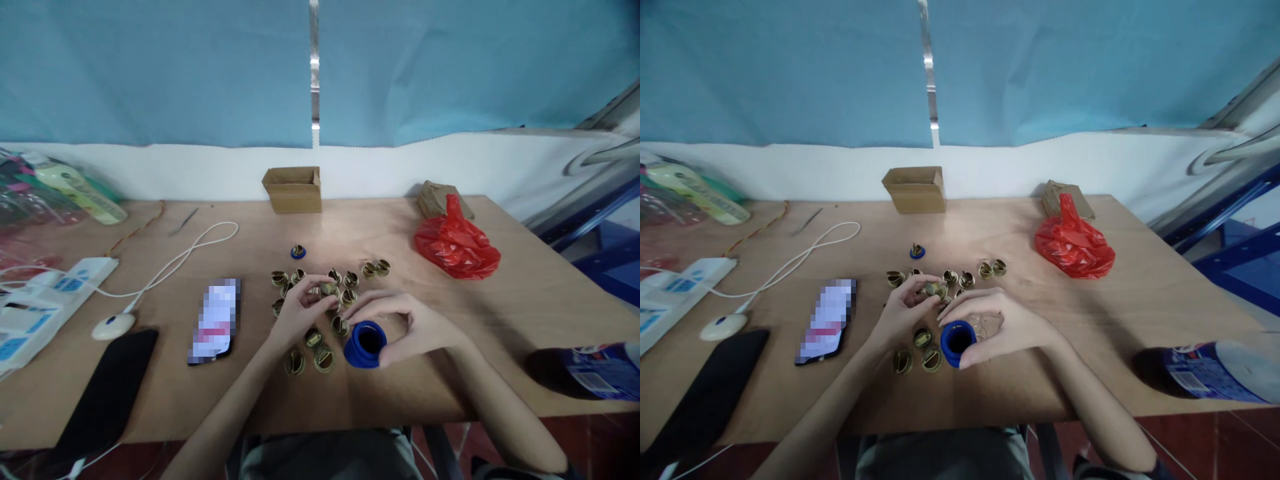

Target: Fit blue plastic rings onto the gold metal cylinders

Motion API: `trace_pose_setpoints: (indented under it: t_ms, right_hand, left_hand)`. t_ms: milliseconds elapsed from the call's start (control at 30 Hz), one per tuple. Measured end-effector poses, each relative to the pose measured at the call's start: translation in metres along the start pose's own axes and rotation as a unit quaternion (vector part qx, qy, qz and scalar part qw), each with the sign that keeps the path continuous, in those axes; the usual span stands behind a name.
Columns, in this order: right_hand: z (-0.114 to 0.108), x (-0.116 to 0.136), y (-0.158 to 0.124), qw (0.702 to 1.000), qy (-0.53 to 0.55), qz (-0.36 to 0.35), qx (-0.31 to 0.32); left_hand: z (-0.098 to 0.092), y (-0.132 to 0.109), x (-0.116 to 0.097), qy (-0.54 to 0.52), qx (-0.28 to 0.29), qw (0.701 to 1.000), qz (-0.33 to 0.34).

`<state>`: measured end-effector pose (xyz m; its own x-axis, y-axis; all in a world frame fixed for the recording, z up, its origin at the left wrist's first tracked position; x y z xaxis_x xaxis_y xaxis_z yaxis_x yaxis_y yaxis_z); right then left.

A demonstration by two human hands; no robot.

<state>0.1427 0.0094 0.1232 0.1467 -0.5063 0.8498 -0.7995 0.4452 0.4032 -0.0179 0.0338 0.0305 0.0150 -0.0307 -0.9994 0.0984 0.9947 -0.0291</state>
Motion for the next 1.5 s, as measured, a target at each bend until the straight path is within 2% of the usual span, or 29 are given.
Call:
trace_pose_setpoints:
  t_ms: [67, 167, 233, 433, 600, 800, 900, 1000, 1133, 1333, 1500]
  right_hand:
    - [-0.009, -0.008, -0.001, 0.998, 0.007, 0.001, -0.055]
    - [-0.028, -0.032, -0.008, 0.982, -0.031, 0.036, -0.182]
    - [-0.033, -0.049, -0.011, 0.972, -0.067, 0.06, -0.216]
    - [-0.015, -0.08, -0.008, 0.977, -0.107, 0.076, -0.169]
    - [-0.004, -0.084, -0.007, 0.977, -0.148, 0.051, -0.143]
    - [-0.002, -0.084, -0.009, 0.971, -0.191, 0.033, -0.136]
    - [0.001, -0.084, -0.008, 0.967, -0.211, 0.019, -0.144]
    - [0.002, -0.086, -0.008, 0.96, -0.232, 0.015, -0.158]
    - [-0.004, -0.085, -0.008, 0.952, -0.242, 0.013, -0.188]
    - [-0.008, -0.084, -0.008, 0.952, -0.236, 0.026, -0.194]
    - [-0.005, -0.083, -0.009, 0.957, -0.207, 0.044, -0.201]
  left_hand:
    - [0.002, -0.001, 0.002, -0.006, 0.002, 1.0, -0.006]
    - [0.005, -0.001, 0.006, -0.008, 0.013, 1.0, -0.023]
    - [0.008, -0.001, 0.01, -0.012, 0.024, 0.999, -0.037]
    - [0.018, -0.002, 0.016, -0.052, 0.052, 0.996, -0.052]
    - [0.022, -0.003, 0.015, -0.076, 0.07, 0.994, -0.045]
    - [0.022, -0.004, 0.022, -0.133, 0.103, 0.982, -0.085]
    - [0.023, -0.005, 0.024, -0.155, 0.09, 0.978, -0.106]
    - [0.025, -0.007, 0.021, -0.128, 0.075, 0.984, -0.096]
    - [0.03, -0.008, 0.015, -0.125, 0.102, 0.984, -0.08]
    - [0.036, -0.008, 0.015, -0.121, 0.124, 0.982, -0.071]
    - [0.035, -0.008, 0.016, -0.098, 0.078, 0.99, -0.067]
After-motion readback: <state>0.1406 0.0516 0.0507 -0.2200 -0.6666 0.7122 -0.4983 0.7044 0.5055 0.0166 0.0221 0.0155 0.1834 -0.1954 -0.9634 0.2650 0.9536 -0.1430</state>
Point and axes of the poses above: each hand's wrist, its own y-axis towards the middle knuckle, its own z-axis out of the palm, x = y × z, the point moved 8 cm from there along y, towards the middle knuckle, and after that the axes turned 10 degrees about -z, right-handed, at the moved point
